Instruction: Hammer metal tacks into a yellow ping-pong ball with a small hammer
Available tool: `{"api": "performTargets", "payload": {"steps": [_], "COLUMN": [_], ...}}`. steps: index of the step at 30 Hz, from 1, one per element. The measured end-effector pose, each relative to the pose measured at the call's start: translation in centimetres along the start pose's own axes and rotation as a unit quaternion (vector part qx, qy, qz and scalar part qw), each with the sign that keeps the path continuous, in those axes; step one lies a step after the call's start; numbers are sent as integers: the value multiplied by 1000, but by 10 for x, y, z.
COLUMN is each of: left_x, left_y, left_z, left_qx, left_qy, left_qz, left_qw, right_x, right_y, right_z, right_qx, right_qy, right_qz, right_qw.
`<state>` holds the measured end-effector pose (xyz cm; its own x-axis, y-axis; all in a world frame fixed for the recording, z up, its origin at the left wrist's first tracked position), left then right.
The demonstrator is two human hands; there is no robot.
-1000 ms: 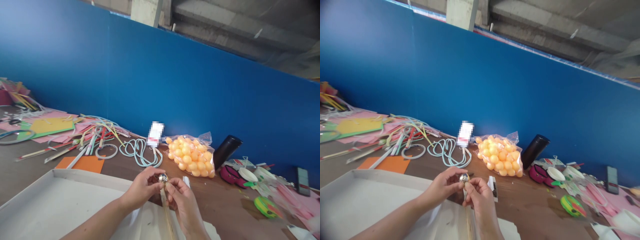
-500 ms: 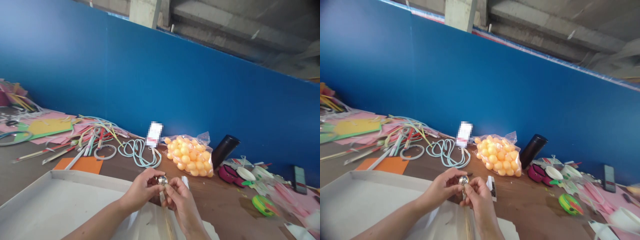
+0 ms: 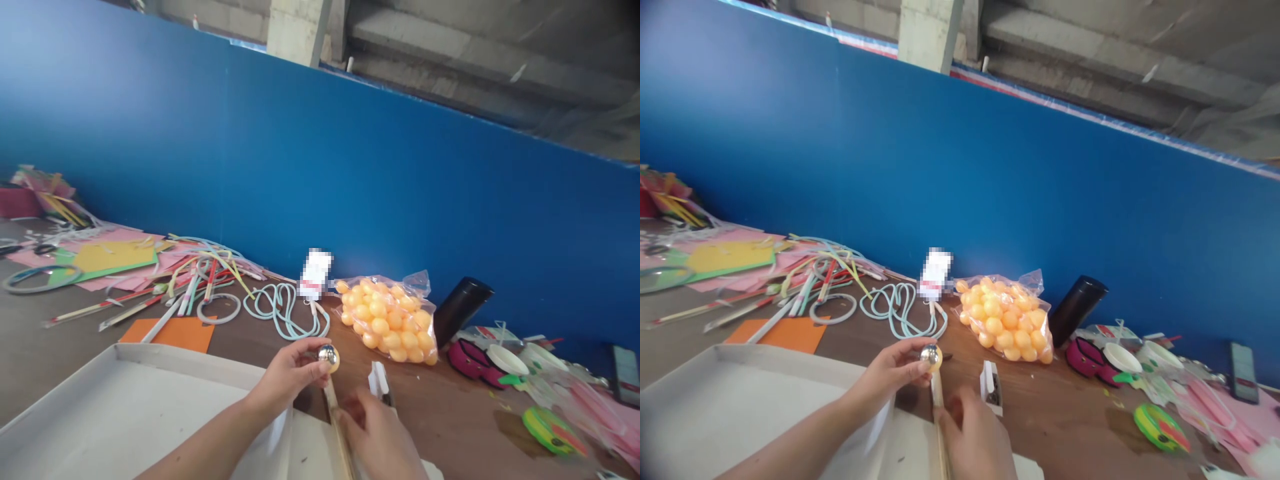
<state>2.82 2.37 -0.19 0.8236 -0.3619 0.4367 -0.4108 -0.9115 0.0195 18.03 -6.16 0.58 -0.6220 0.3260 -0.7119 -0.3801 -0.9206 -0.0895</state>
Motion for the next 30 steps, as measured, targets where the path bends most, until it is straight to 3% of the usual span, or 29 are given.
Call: {"api": "performTargets", "payload": {"steps": [3, 8, 12, 15, 18, 22, 30], "left_x": [-3, -5, -6, -8, -12, -18, -20], "left_y": [-1, -1, -2, -4, -6, -8, -10], "left_z": [0, -1, -1, 0, 0, 1, -9], "left_qx": [1, 0, 23, 54, 107, 134, 119], "left_qy": [9, -5, -38, -81, -134, -165, -155], "left_qz": [-14, -18, -22, -48, -99, -154, -218], "left_qw": [1000, 1000, 999, 994, 980, 965, 956], "right_x": [8, 20, 23, 25, 25, 23, 27], "right_y": [7, 9, 5, 2, 0, 2, 16], "right_z": [0, 0, -7, -9, -8, 0, 3], "right_qx": [-11, -19, 4, 22, 54, 53, 10], "right_qy": [129, 175, 67, -47, -137, -248, -280], "right_qz": [22, -19, 3, -19, -72, -87, -125], "right_qw": [991, 984, 998, 998, 986, 963, 952]}}
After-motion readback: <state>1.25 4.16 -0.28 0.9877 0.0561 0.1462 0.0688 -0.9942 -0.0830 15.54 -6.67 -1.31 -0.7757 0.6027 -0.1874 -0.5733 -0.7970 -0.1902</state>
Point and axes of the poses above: each hand's wrist, its own y-axis away from the middle knuckle, its own x-axis out of the palm, z = x × y, the point moved 2 cm from there along -y, towards the middle knuckle, and after that the axes turned 9 degrees about -z, right-handed, at the moved point
